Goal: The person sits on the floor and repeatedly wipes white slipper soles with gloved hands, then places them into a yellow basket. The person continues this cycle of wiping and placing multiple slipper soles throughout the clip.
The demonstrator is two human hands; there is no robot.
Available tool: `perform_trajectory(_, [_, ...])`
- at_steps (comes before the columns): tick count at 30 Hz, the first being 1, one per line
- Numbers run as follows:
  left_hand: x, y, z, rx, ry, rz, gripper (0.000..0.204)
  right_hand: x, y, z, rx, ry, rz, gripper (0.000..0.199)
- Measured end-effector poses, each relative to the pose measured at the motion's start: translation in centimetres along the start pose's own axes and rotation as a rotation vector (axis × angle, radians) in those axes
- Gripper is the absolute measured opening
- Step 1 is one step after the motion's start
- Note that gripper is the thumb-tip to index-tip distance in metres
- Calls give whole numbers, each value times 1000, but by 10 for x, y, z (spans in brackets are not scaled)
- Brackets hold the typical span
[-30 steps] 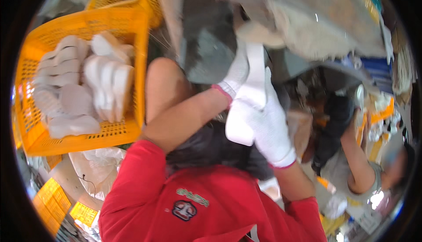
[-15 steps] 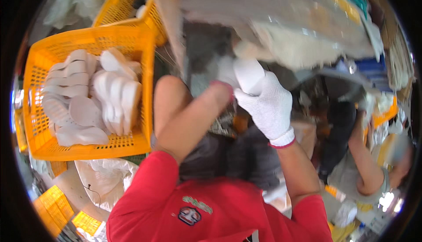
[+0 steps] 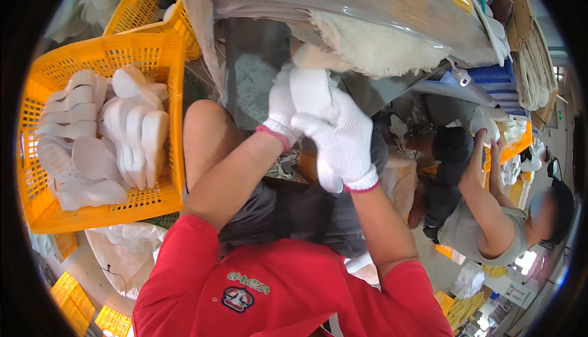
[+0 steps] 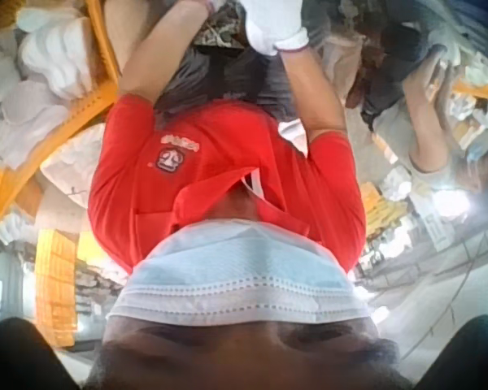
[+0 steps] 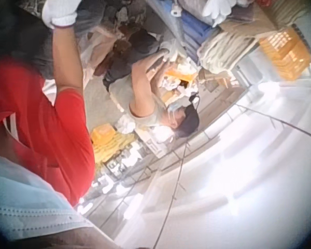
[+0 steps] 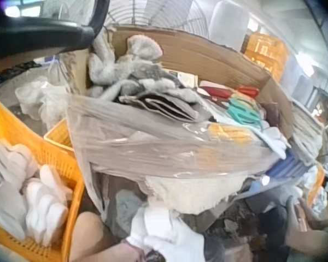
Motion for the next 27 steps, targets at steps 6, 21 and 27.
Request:
perform_trajectory(6, [-5, -7, -17, 153, -472, 3, 38, 10, 7, -9, 37, -86, 197, 53])
perform_trajectory(21, [15, 32, 38, 37, -19, -196, 46, -24, -18, 42, 461, -1303, 205, 59])
perform_trajectory(27, [4, 32, 23, -283, 218, -27, 44, -19, -2, 46, 492, -1203, 127, 35])
Point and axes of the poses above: each hand's wrist, its own y-axis towards the middle knuckle, its own x-axis out of the back of the hand, z = x × y, the point moved 5 cm from there along y, towards the middle knuckle, and after that the axes turned 5 degrees about y, right-handed, at the moved point
